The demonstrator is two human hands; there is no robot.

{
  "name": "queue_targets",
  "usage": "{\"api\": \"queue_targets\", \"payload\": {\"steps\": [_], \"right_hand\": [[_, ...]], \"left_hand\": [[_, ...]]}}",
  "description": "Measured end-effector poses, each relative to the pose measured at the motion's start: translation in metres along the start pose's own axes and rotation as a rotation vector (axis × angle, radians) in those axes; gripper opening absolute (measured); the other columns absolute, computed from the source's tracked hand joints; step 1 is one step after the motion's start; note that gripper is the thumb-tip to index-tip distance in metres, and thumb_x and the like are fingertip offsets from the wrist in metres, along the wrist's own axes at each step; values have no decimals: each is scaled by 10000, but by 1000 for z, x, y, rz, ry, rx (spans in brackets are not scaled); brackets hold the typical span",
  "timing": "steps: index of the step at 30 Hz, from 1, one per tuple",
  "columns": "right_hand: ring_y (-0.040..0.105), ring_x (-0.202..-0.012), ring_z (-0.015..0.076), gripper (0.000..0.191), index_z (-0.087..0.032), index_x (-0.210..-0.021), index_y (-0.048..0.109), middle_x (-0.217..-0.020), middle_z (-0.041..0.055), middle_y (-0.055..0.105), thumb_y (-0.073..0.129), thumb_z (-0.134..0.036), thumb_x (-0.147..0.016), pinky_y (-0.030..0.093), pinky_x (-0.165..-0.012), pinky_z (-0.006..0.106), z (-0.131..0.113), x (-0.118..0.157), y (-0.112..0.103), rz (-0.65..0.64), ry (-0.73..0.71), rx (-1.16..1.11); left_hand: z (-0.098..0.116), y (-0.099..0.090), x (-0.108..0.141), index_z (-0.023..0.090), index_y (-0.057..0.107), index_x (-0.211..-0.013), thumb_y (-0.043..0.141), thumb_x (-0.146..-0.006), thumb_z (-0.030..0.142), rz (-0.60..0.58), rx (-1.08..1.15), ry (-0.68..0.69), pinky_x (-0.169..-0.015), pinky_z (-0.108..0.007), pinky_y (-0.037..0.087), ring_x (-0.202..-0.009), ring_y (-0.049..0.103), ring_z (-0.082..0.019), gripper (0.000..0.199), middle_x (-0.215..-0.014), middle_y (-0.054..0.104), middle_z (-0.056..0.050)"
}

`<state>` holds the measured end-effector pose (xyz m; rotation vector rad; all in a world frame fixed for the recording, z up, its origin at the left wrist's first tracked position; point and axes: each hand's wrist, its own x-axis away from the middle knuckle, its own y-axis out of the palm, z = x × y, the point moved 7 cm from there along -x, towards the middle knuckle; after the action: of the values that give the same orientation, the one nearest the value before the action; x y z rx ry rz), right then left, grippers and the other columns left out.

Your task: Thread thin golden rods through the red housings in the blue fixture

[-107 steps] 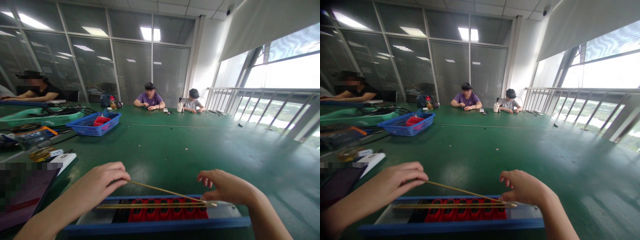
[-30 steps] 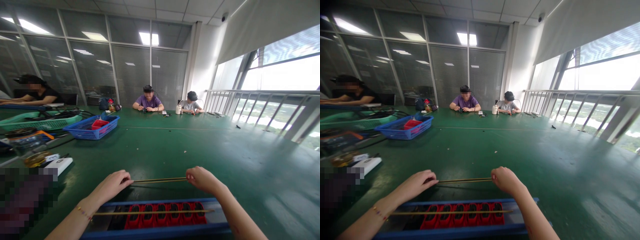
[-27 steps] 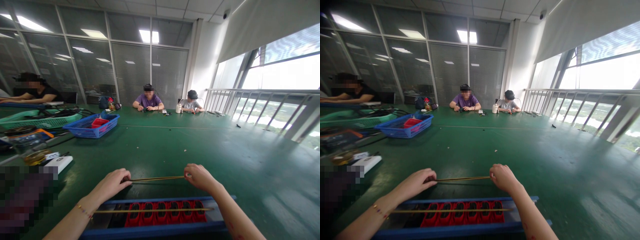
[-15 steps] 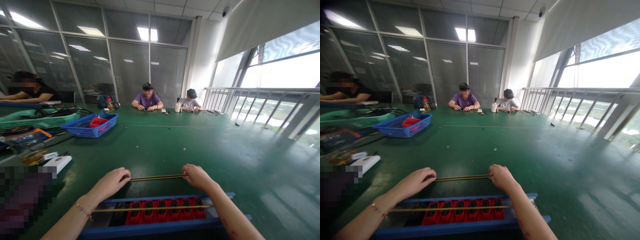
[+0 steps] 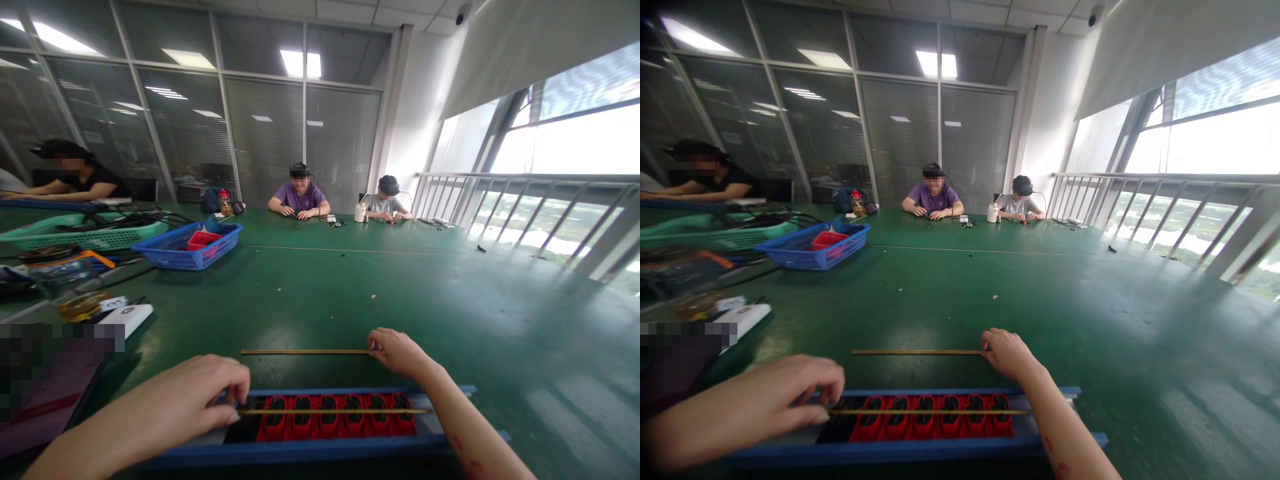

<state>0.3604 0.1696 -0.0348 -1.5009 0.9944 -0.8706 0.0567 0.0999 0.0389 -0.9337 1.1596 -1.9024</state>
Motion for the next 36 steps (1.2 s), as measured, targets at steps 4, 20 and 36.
{"api": "queue_targets", "payload": {"steps": [4, 20, 36], "right_hand": [[549, -790, 158, 141, -220, -868, 581, -858, 24, 595, 479, -244, -774, 353, -643, 228, 1, 0, 0, 16, -5, -8], [565, -787, 156, 165, -204, -858, 597, -854, 37, 613, 449, -233, -790, 378, -668, 221, 0, -1, -2, 25, -10, -44], [573, -782, 172, 289, -197, -941, 594, -867, 40, 631, 581, -361, -703, 407, -670, 237, -2, 4, -4, -51, -60, -189]], "left_hand": [[2, 6, -3, 287, 597, -766, 532, -700, 253, 16, -32, -18, -639, -205, 326, -760, 533, -129, 98, -791, 603, 63], [14, -22, -2, 243, 587, -741, 390, -825, 286, 105, -35, 105, -626, -208, 344, -698, 535, -120, 219, -781, 580, 21], [-35, 17, -77, 218, 618, -747, 471, -742, 256, 197, -58, -1, -642, -236, 375, -716, 551, -148, 151, -766, 599, -9]]}}
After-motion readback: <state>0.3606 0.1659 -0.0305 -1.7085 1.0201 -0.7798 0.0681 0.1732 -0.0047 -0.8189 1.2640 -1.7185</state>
